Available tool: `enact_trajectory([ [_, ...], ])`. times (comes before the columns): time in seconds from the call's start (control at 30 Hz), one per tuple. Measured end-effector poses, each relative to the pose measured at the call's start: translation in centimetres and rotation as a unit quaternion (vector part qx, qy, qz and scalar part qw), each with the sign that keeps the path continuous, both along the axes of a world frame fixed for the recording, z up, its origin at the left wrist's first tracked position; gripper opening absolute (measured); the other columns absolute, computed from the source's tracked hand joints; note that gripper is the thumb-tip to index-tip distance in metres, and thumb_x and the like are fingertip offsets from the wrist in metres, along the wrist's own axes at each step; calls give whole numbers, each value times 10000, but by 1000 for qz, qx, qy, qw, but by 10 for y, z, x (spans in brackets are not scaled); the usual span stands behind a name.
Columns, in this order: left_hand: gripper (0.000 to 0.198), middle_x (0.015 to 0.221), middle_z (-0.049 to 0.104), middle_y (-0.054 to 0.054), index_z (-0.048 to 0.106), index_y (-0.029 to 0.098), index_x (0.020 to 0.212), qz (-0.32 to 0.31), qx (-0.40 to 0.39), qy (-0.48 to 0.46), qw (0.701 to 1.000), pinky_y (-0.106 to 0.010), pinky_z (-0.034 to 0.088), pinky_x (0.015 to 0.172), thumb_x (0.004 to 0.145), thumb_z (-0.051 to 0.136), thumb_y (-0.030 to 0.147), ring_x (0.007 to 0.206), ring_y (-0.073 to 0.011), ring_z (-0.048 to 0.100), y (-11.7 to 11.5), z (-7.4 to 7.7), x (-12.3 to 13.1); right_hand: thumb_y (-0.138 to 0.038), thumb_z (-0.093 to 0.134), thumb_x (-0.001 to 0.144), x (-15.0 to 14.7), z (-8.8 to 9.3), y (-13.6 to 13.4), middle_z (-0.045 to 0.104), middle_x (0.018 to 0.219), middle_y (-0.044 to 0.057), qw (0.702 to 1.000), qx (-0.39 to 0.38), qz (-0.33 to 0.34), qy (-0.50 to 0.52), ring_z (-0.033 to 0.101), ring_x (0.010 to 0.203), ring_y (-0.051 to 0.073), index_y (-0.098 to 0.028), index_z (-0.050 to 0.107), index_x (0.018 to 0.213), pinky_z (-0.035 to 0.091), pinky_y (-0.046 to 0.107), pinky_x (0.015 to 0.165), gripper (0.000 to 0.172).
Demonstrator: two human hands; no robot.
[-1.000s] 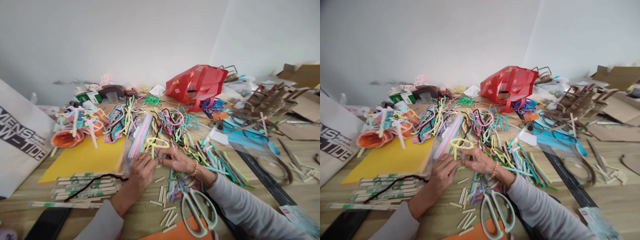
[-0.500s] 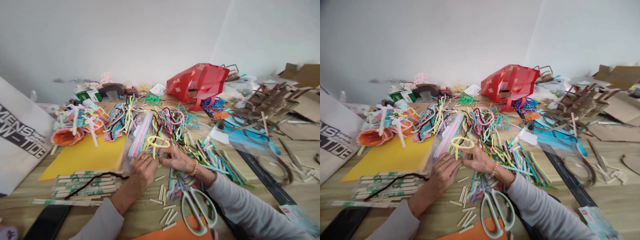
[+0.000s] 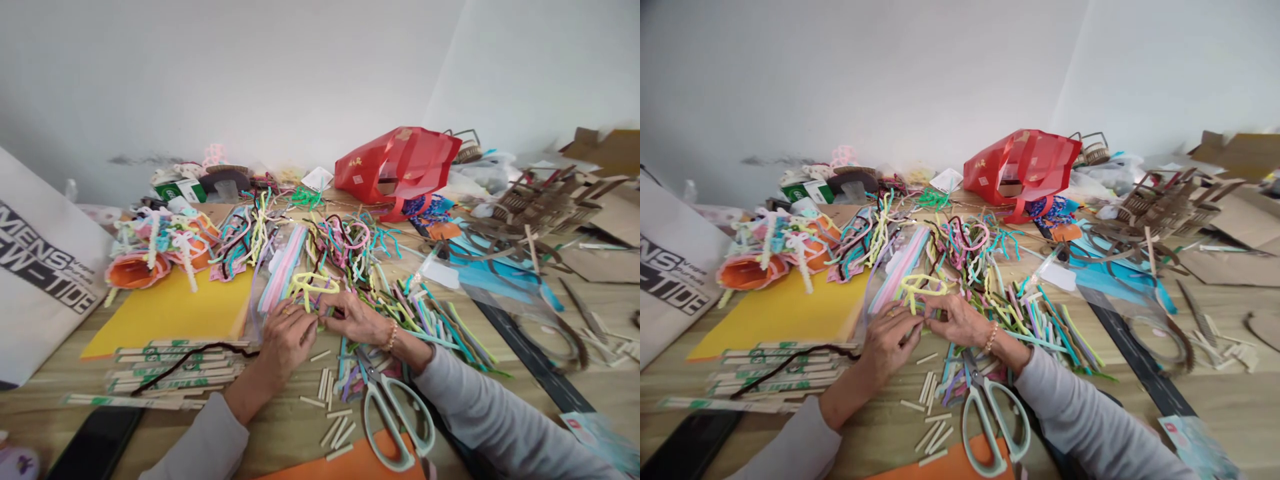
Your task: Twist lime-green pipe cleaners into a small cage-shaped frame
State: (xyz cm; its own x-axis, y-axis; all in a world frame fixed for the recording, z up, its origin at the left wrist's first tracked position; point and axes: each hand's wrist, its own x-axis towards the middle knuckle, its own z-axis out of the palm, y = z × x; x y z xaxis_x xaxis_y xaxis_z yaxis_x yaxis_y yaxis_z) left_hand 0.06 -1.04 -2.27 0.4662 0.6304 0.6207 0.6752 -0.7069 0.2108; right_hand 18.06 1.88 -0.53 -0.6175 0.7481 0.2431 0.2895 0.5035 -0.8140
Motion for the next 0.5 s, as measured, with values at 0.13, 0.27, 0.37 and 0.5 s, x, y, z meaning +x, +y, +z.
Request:
enact_trajectory([
  [0.13, 175, 748, 685, -37, 633, 185, 779, -4, -65, -57, 996, -385, 466, 839, 861, 481, 159, 748, -183, 619, 4, -1, -3, -106, 511, 798, 2, 1, 2, 555, 712, -1, 1000, 4, 24, 17, 510, 695, 134, -154, 580, 739, 380, 220, 685, 103],
  [0.27, 180, 800, 692, -42, 635, 186, 783, 6, -110, -79, 991, -373, 463, 824, 873, 481, 205, 823, -201, 616, 5, 0, -4, -100, 498, 817, 3, 1, 2, 576, 758, 13, 998, 5, 46, 31, 535, 729, 139, -155, 571, 759, 396, 230, 718, 109],
  [0.37, 187, 823, 695, -44, 641, 192, 783, 13, -127, -81, 989, -380, 455, 845, 873, 482, 232, 855, -210, 614, 4, 1, -3, -111, 495, 824, 3, 0, 2, 573, 760, 11, 999, 14, 44, 22, 536, 731, 138, -155, 571, 766, 398, 228, 718, 105],
  [0.5, 160, 793, 690, -45, 633, 191, 764, 16, -132, -80, 988, -383, 463, 836, 843, 494, 192, 828, -213, 615, 4, 1, -2, -127, 485, 837, 2, -3, 3, 552, 728, 0, 998, 30, 46, 9, 516, 704, 130, -155, 566, 773, 393, 222, 696, 107],
])
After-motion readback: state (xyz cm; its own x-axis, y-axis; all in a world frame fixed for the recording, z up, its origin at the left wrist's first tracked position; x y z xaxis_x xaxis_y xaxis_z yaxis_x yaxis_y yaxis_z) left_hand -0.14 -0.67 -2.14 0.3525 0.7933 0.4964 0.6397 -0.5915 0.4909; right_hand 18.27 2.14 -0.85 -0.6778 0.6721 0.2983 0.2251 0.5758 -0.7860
